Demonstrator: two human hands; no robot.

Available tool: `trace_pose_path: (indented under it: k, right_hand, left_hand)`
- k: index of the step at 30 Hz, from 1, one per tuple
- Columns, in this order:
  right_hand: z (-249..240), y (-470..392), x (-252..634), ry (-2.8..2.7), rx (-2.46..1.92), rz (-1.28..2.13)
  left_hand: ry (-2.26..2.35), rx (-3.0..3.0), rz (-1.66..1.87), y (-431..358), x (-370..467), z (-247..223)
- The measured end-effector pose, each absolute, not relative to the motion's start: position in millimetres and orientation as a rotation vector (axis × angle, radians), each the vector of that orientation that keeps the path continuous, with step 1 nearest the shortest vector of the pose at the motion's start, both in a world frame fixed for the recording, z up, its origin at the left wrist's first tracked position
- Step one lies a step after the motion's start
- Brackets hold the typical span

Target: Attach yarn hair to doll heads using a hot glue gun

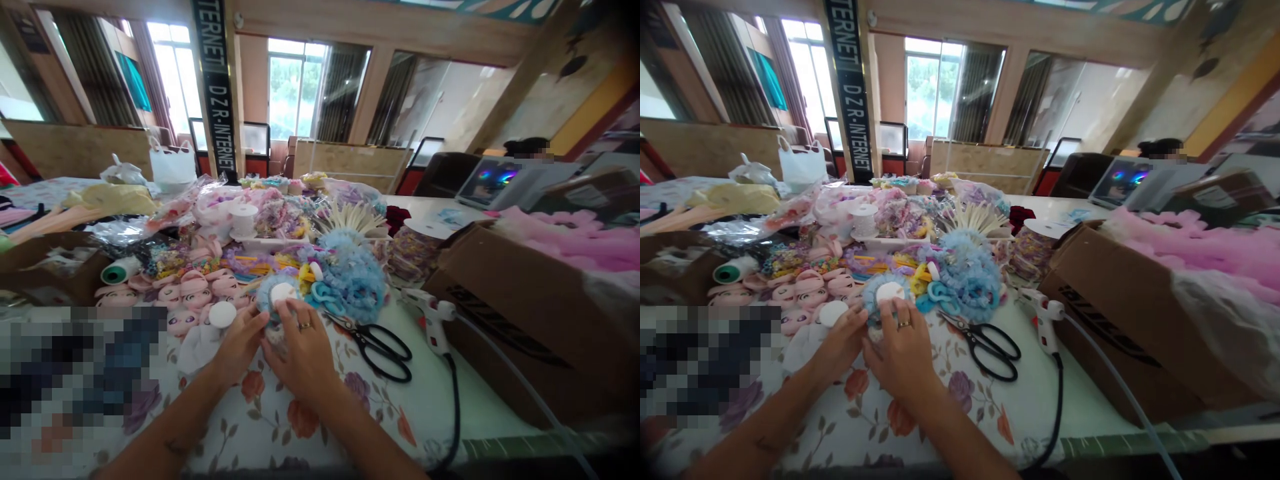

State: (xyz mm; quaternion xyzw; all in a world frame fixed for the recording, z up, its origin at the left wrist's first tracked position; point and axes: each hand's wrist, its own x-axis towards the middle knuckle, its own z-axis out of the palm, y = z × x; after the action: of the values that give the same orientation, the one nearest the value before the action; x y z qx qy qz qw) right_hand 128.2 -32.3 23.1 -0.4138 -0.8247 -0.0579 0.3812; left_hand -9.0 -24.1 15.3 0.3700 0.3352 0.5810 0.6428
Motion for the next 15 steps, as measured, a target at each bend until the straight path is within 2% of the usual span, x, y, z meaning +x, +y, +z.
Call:
trace_pose_path:
  k: [9, 12, 15]
  right_hand:
    - [17, -48, 141, -2.074, -0.925, 0.160]
    - [19, -36, 172, -1.927, -0.956, 0.121]
    - [24, -4, 209, -1.825, -1.196, 0.039]
  left_hand:
    - [0.919, 0.761, 1.315, -23, -8, 21]
    - [0.948, 0.662, 1.402, -19, -14, 23]
    - [0.982, 0.521, 1.535, -14, -24, 28]
